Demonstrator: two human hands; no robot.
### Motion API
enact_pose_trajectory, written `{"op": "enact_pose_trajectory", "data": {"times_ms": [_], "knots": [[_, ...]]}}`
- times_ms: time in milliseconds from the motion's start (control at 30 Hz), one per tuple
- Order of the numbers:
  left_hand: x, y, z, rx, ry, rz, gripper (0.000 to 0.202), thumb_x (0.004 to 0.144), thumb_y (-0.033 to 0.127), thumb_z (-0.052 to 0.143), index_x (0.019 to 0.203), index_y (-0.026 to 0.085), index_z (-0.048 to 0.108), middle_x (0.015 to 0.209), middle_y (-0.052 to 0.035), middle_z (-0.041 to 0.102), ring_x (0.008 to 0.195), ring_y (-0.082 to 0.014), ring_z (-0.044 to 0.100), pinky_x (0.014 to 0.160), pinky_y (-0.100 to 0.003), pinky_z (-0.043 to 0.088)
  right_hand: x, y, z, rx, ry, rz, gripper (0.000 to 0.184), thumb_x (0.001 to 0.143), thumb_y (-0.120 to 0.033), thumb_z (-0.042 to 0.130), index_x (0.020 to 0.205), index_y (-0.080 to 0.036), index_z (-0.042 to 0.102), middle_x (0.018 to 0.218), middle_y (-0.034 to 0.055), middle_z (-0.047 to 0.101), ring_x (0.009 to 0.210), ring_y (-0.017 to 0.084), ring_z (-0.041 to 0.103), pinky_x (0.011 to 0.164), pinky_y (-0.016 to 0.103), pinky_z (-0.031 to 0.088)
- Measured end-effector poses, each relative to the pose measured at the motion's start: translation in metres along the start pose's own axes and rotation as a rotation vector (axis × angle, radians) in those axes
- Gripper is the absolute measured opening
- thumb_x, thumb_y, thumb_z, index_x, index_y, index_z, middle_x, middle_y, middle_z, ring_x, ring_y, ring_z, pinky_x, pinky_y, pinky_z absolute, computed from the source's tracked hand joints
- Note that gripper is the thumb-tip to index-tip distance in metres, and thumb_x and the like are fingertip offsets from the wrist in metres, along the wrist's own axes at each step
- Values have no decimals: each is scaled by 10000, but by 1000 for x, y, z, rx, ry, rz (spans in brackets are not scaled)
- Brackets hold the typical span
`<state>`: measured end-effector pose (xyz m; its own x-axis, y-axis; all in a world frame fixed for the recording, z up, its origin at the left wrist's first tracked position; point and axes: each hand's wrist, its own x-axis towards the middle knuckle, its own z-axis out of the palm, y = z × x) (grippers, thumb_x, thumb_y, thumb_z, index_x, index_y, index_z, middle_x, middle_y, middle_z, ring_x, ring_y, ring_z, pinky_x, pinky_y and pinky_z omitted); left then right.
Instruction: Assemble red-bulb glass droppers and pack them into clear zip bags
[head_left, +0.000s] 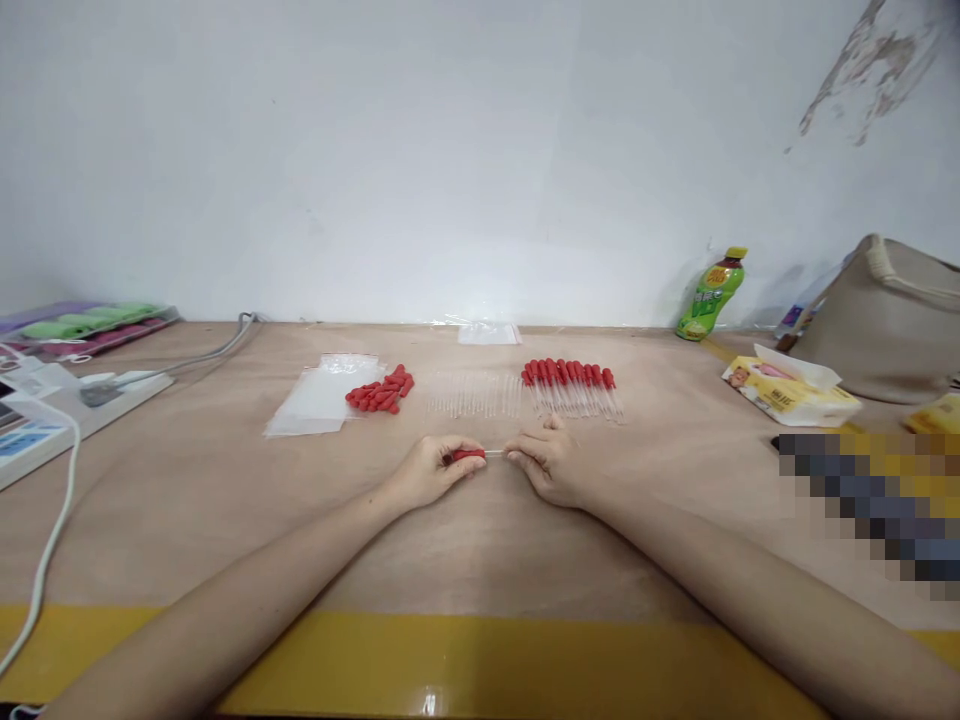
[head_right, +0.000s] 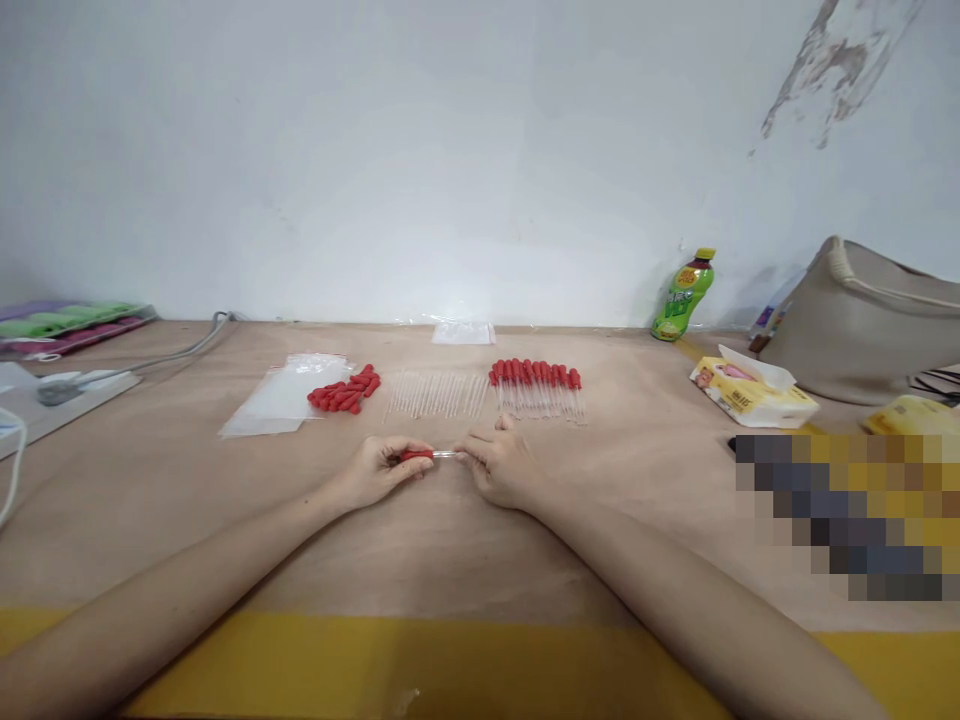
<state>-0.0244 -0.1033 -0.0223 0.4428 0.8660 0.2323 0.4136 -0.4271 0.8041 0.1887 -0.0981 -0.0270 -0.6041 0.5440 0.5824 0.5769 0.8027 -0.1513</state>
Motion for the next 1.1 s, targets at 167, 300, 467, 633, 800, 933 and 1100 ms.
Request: {"op": "enact_pose_trajectory", "data": {"times_ms": [167,300,467,633,800,933,1100], "knots": [[-1,5,0,41,-34,38,219,782,319,550,865,146,655,618,-7,623,560,-112,559,551,-205,446,0,-1,3,38,-20,13,246,872,-221,366,799,-168,595,684,20,619,584,111,482,659,302,257],[-2,4,1,82,-59,67,206,786,300,540,885,160,654,696,-12,654,607,-122,575,560,-203,443,1,-5,4,81,-57,53,228,862,-220,383,794,-173,595,674,13,629,563,111,485,658,294,275],[-3,1,3,131,-49,143,201,792,288,533,913,183,653,816,-15,681,698,-142,603,631,-220,462,2,-12,3,127,-135,126,230,862,-216,390,754,-199,592,661,-10,641,564,107,510,676,283,298],[-3,3,2,234,-52,235,203,811,279,514,933,198,656,817,-21,688,682,-139,604,642,-226,457,4,-14,4,198,-185,208,264,865,-206,384,697,-202,587,656,-34,645,552,92,523,713,278,321],[-1,4,-5,316,-83,302,220,825,290,506,972,207,647,860,-39,692,727,-157,620,692,-252,454,8,-19,-3,246,-240,233,269,875,-219,359,739,-203,591,706,-15,644,627,110,551,695,274,354],[1,-2,-12,290,-16,268,316,770,321,582,1065,208,592,924,-52,657,790,-168,597,713,-271,459,13,-21,-18,294,-315,254,232,855,-247,388,735,-186,577,675,3,616,586,114,524,559,229,361],[4,-12,-16,297,90,183,409,759,314,580,1145,200,507,996,-67,559,802,-153,551,656,-256,463,19,19,-48,405,-307,534,258,810,-296,418,666,-164,587,608,10,618,532,116,527,514,219,377]]}}
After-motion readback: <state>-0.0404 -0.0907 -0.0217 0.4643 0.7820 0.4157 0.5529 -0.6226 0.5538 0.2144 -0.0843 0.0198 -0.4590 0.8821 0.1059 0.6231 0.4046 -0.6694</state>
